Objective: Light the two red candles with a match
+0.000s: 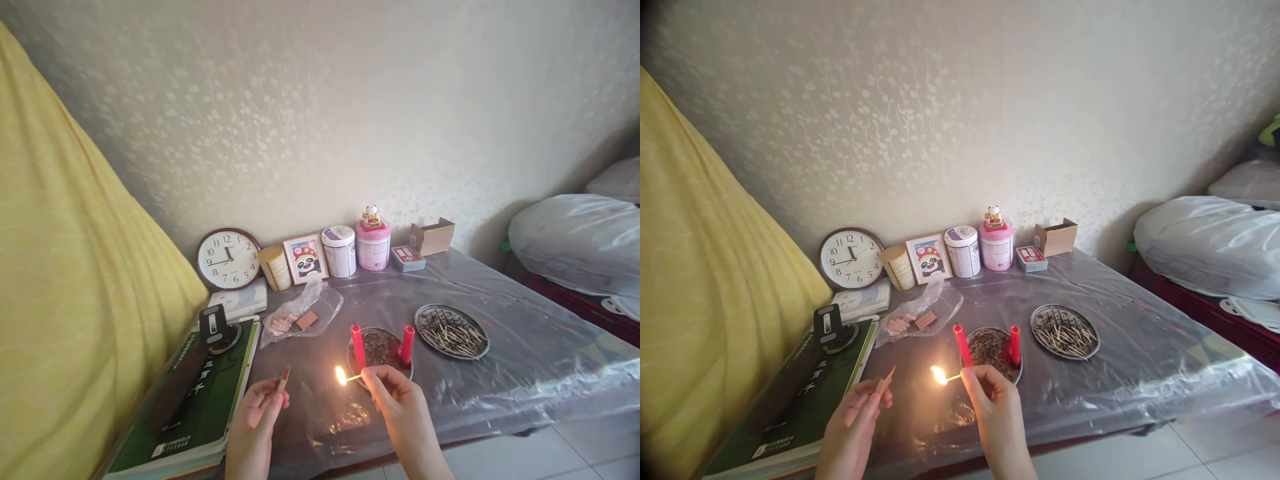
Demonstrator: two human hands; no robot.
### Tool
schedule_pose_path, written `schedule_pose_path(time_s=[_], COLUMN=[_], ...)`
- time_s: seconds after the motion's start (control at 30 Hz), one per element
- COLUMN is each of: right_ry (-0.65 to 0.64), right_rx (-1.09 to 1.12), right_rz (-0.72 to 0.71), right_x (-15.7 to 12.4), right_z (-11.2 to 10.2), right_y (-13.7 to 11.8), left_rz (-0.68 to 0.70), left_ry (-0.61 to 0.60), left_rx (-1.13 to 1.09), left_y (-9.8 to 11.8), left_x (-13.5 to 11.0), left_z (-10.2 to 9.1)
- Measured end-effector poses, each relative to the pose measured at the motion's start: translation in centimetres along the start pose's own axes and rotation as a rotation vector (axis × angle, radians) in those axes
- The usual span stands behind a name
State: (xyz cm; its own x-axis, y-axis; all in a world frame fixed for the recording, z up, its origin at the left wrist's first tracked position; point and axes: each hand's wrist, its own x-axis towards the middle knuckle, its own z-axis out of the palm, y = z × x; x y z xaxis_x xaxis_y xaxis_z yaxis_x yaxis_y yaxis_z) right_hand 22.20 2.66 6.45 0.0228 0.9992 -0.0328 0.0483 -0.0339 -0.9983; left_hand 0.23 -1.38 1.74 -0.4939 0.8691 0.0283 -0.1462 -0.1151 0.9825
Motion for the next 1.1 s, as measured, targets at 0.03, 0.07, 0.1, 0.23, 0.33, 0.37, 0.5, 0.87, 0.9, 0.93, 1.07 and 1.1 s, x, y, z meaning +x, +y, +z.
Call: schedule_pose_path(time_s=[0.03,0.07,0.1,0.23,0.33,0.37,0.5,0.87,0.9,0.93,1.07,1.1], right_ry=[-0.004,-0.009,-0.014,-0.005,0.002,0.004,0.013,0.004,0.006,0.008,0.015,0.015], right_rx=[0.004,0.007,0.007,-0.031,-0.085,-0.105,-0.17,-0.249,-0.255,-0.26,-0.265,-0.263], right_rz=[-0.005,-0.013,-0.024,-0.075,-0.118,-0.135,-0.186,-0.251,-0.256,-0.26,-0.275,-0.28], right_x=[0.0,0.1,0.1,0.1,0.0,0.0,0.0,0.1,0.1,0.1,0.1,0.1], right_z=[0.0,0.0,0.1,0.1,0.0,0.0,0.0,0.2,0.2,0.2,0.2,0.1], right_y=[0.2,0.4,0.6,1.3,1.4,1.4,1.3,0.9,0.8,0.8,0.9,0.9], left_rz=[-0.004,-0.008,-0.012,-0.018,-0.012,-0.008,-0.005,0.003,0.004,0.004,0.002,0.003], left_ry=[-0.001,-0.003,-0.002,0.013,0.023,0.022,0.008,0.011,0.012,0.012,0.011,0.013], left_rx=[-0.005,-0.01,-0.013,-0.027,-0.035,-0.038,-0.04,-0.023,-0.021,-0.021,-0.022,-0.024], left_y=[0.0,-0.1,-0.1,0.1,0.2,0.2,0.1,0.5,0.5,0.6,0.6,0.5], left_x=[0.0,0.0,-0.1,-0.1,0.0,0.0,0.1,-0.4,-0.4,-0.4,-0.4,-0.4], left_z=[0.0,0.0,-0.1,0.0,0.2,0.2,0.2,0.6,0.7,0.8,1.0,1.0])
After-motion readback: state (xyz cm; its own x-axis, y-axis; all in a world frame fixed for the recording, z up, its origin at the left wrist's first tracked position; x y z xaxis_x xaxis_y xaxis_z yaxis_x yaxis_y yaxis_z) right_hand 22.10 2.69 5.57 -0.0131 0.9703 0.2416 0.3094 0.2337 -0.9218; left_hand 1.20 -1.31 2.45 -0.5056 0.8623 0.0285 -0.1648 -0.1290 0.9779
